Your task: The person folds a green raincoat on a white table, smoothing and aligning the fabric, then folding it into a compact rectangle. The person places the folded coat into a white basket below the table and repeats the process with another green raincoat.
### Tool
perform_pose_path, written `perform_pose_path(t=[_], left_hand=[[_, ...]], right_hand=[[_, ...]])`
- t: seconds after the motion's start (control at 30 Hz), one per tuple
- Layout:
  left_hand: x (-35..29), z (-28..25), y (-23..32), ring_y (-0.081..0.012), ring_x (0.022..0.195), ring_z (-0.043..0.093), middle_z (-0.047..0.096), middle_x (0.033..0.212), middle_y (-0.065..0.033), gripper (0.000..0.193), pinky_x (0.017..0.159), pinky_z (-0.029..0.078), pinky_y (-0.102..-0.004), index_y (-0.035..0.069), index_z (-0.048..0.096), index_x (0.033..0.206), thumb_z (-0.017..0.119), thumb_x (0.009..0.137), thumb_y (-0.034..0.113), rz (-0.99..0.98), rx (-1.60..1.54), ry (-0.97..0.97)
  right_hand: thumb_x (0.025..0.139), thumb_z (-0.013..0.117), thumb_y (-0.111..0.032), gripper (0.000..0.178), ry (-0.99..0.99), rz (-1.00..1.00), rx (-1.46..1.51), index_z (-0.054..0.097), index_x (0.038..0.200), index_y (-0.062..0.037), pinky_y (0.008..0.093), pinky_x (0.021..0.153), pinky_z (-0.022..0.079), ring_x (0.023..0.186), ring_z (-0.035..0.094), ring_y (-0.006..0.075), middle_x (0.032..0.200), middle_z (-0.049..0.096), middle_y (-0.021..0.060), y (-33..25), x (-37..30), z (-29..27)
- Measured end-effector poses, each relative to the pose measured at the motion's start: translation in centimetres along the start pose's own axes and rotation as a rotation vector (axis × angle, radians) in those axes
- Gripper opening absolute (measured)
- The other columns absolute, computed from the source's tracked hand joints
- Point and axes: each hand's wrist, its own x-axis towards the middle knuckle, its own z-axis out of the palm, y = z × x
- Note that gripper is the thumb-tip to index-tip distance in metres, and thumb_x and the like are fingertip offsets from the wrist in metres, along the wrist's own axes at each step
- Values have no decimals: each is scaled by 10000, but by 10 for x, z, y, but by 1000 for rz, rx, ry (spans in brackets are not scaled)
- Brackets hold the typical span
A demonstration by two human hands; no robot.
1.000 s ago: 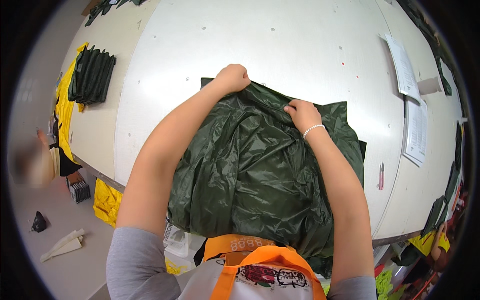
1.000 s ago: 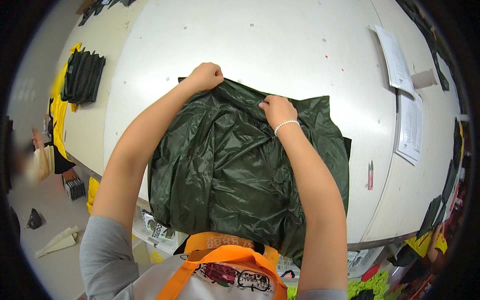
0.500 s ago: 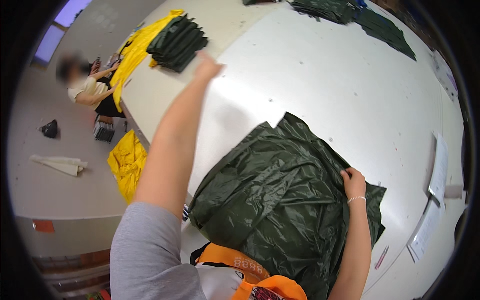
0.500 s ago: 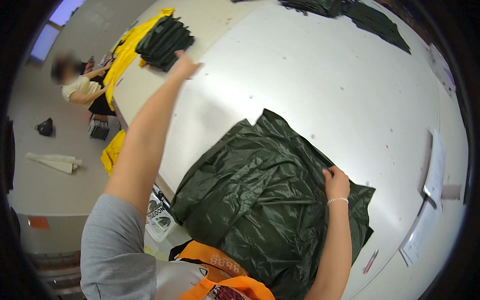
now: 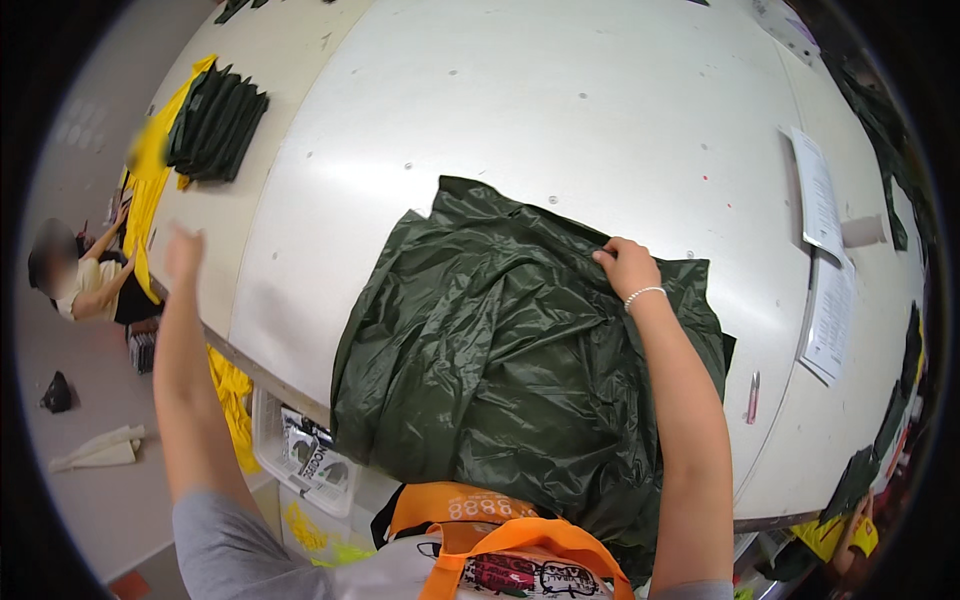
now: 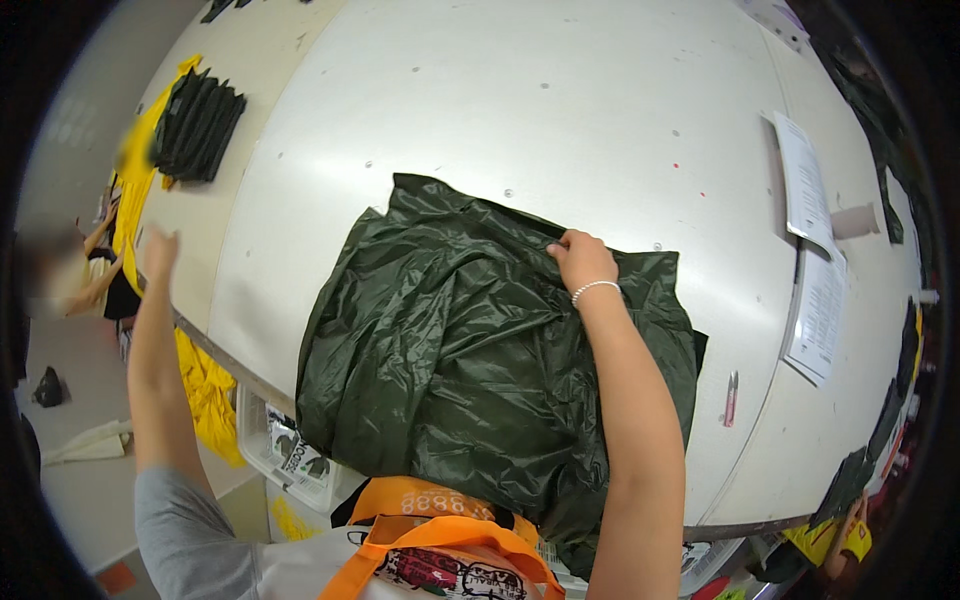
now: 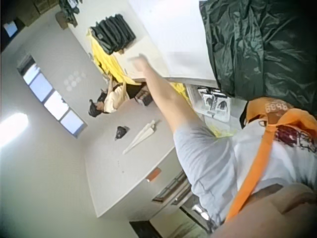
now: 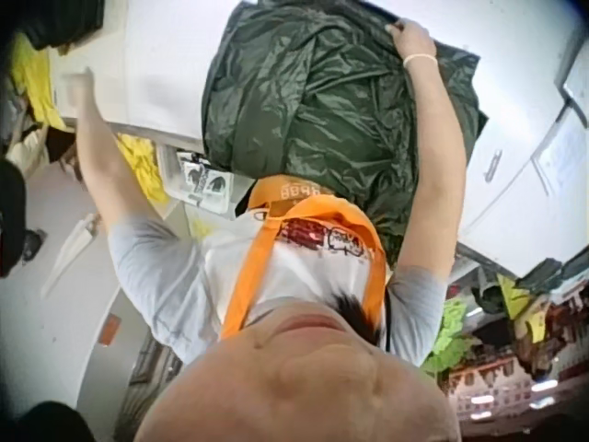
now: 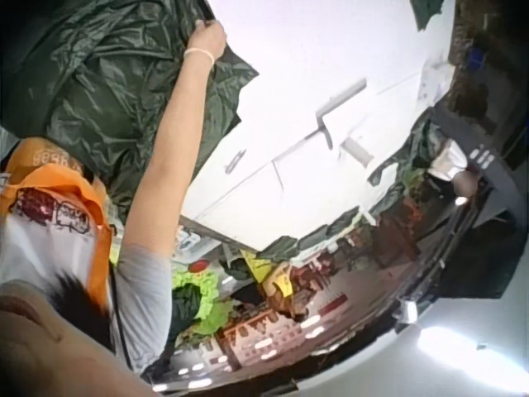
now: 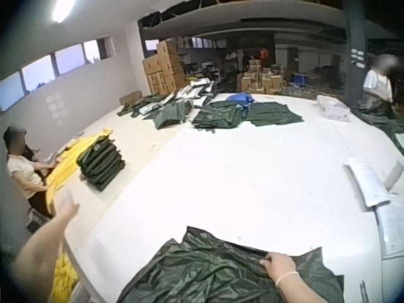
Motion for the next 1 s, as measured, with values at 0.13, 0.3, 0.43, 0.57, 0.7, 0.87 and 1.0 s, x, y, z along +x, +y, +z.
perform_pose_path(t=[0.13,0.3,0.43,0.57,0.7,0.87,1.0], left_hand=[[-173,19,176,-300,1047,567,597,1138,-143,348,888,452,-424,76,573,1180,594,861,213,1030,-515,113],[-377,-4,316,-322,1117,524,554,1187,-167,414,976,429,-394,-17,533,1185,631,809,127,1697,-949,-65],[-409,14,342,-343,1197,435,446,1259,-191,538,1017,383,-406,-54,443,1260,636,791,127,1601,-980,-184],[-420,9,348,-347,1183,437,450,1232,-193,649,1016,371,-407,-54,427,1281,649,793,312,1535,-879,-125],[-440,-2,364,-368,1108,449,457,1185,-229,738,935,406,-442,-39,470,1253,595,797,528,1521,-602,-45],[-466,-14,396,-347,1072,434,502,1088,-191,658,882,401,-468,-35,527,1177,536,816,515,1422,-112,142],[-469,-10,408,-314,1069,430,503,1110,-140,564,933,345,-377,-6,571,1134,543,786,437,1550,-286,159]], right_hand=[[834,660,-321,293,-19,9,-34,680,988,-73,413,794,516,911,642,320,948,681,142,-5,-2,1],[840,641,-317,286,-16,-12,-44,673,984,-71,415,789,516,912,641,330,950,677,155,-6,-7,7],[861,601,-314,283,35,-26,-53,662,986,-67,428,781,513,898,636,361,931,674,177,9,-2,2],[903,519,-277,284,102,-112,-177,638,916,-19,435,753,515,844,638,371,855,662,209,9,-8,-9],[894,509,-216,210,154,-182,-365,597,926,-29,425,722,522,814,643,348,842,650,189,13,-19,-16],[853,530,-144,103,219,-266,-646,538,922,-69,358,694,531,768,656,287,805,634,113,20,-33,-9],[832,548,-118,61,296,-328,-643,546,885,-88,344,718,500,782,645,240,825,632,81,34,-38,-21]])
